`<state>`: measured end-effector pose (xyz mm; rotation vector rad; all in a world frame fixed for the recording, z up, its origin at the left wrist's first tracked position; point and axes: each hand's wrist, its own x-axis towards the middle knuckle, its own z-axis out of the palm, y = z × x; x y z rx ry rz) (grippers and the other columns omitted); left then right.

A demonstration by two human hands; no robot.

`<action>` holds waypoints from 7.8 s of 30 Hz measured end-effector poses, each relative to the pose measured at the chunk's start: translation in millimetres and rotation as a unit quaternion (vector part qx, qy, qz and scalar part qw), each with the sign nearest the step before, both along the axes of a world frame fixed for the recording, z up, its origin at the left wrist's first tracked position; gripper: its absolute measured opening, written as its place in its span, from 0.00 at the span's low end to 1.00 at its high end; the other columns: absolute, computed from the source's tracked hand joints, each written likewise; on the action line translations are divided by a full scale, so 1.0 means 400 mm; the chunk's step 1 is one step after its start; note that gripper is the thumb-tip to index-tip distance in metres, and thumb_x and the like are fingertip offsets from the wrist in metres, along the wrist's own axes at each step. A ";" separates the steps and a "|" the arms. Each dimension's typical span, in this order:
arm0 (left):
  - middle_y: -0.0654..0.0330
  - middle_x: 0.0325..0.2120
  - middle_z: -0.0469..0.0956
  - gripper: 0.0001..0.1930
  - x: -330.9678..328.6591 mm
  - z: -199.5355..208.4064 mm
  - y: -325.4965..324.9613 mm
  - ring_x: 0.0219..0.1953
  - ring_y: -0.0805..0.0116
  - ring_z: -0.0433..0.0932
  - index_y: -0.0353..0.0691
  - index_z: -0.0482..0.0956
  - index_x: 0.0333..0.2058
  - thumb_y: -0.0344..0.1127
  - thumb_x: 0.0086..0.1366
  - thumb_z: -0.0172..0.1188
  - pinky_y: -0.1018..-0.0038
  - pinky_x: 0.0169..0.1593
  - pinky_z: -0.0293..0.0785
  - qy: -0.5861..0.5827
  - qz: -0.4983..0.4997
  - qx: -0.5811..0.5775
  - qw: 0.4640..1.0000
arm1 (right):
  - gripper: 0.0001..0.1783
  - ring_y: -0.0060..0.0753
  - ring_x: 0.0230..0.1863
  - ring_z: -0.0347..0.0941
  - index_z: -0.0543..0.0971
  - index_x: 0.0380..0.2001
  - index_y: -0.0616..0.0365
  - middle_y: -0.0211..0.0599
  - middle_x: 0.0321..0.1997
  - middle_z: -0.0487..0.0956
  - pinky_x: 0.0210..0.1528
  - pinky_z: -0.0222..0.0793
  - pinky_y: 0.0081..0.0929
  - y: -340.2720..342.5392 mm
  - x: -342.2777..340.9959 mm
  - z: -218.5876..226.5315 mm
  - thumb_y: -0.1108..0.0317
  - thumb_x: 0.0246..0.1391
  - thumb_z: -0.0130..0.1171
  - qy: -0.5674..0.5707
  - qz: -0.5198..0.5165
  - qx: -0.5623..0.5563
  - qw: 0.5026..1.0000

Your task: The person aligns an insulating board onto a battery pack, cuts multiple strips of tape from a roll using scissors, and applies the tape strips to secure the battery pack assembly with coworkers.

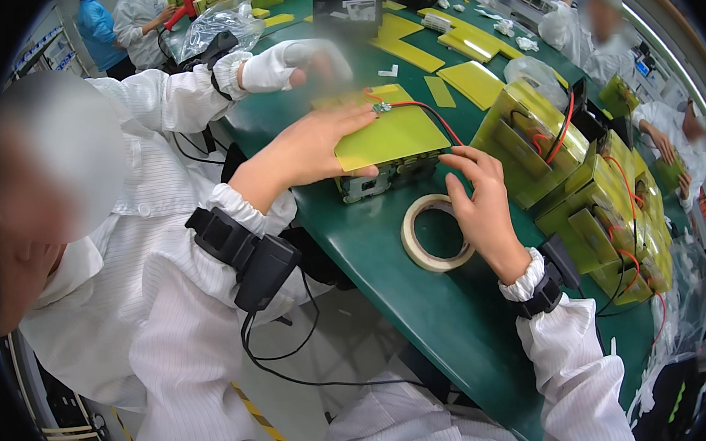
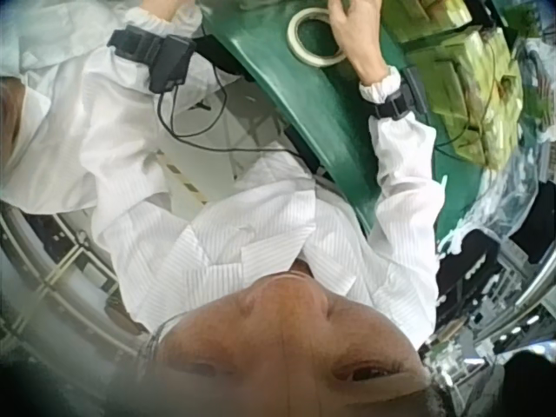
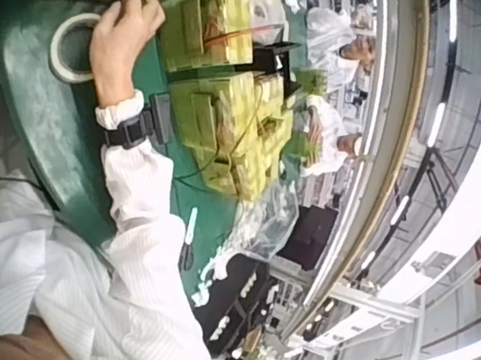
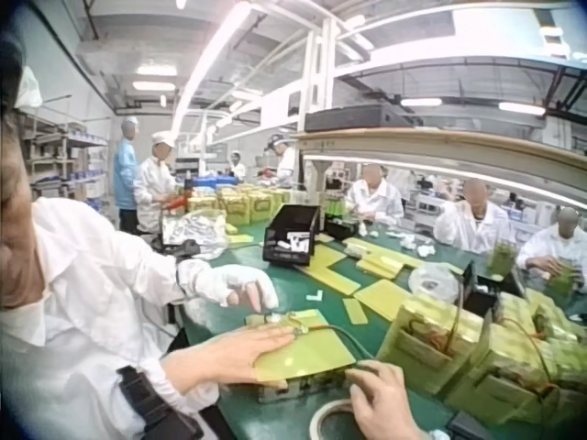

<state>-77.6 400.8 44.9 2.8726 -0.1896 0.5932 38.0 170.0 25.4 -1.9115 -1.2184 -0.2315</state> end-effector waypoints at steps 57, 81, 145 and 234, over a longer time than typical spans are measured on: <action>0.55 0.45 0.73 0.21 0.060 -0.041 -0.011 0.47 0.56 0.70 0.42 0.74 0.45 0.28 0.48 0.59 0.70 0.50 0.66 -0.215 0.126 -0.078 0.965 | 0.09 0.44 0.40 0.69 0.79 0.29 0.56 0.39 0.35 0.76 0.41 0.62 0.38 0.255 -0.008 -0.027 0.72 0.39 0.59 -0.080 -0.001 0.146 0.986; 0.48 0.21 0.77 0.10 -0.071 -0.058 -0.005 0.25 0.58 0.77 0.31 0.77 0.24 0.34 0.49 0.56 0.67 0.31 0.71 -0.126 0.251 -0.289 0.915 | 0.12 0.46 0.41 0.68 0.78 0.34 0.56 0.41 0.37 0.76 0.42 0.59 0.39 0.244 -0.022 -0.022 0.67 0.43 0.59 -0.027 -0.056 0.072 0.995; 0.52 0.32 0.76 0.12 -0.045 0.020 0.022 0.32 0.66 0.78 0.26 0.69 0.38 0.29 0.63 0.41 0.75 0.38 0.77 0.049 0.301 -0.737 0.603 | 0.30 0.42 0.32 0.71 0.75 0.27 0.72 0.52 0.28 0.75 0.35 0.63 0.34 0.190 0.182 -0.004 0.48 0.56 0.42 0.416 0.087 -0.061 0.903; 0.57 0.23 0.71 0.16 -0.287 0.076 -0.748 0.26 0.59 0.70 0.35 0.70 0.35 0.32 0.49 0.63 0.68 0.34 0.66 0.019 -0.202 -0.293 0.934 | 0.15 0.26 0.39 0.70 0.72 0.41 0.64 0.36 0.37 0.74 0.39 0.68 0.22 -0.651 -0.259 0.219 0.67 0.52 0.55 0.428 0.086 -0.032 0.899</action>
